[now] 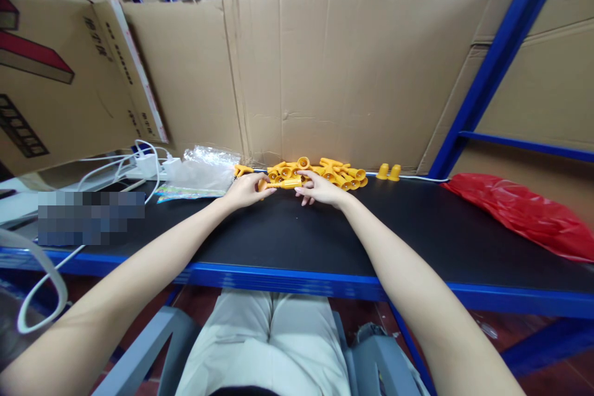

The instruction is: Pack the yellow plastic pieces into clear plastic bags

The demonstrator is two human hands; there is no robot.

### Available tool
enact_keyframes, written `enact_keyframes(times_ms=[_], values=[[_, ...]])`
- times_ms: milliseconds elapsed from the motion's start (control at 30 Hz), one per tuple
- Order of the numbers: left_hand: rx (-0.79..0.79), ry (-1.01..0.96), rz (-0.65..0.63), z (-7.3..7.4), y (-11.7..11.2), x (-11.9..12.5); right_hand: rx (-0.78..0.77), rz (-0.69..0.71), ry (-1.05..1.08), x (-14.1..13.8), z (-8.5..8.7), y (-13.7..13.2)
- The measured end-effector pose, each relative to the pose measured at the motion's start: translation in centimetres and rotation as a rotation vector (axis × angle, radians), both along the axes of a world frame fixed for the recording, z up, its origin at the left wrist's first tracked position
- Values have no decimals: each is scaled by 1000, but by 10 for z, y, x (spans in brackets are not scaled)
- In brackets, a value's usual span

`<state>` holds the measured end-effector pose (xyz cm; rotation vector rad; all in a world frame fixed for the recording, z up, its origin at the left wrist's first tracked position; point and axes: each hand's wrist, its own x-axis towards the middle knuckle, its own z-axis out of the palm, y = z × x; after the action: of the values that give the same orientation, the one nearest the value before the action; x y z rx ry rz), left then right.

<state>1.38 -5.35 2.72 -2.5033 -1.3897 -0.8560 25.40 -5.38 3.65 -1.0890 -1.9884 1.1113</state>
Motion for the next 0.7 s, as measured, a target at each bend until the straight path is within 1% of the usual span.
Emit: enact_keyframes(times_ms=[400,700], values=[[19,-4,-26,-2,2,-1,50,-58,-5,-2,3,-1],[-11,16,4,0,3,0,52,-70,-12,-3,3,-1]])
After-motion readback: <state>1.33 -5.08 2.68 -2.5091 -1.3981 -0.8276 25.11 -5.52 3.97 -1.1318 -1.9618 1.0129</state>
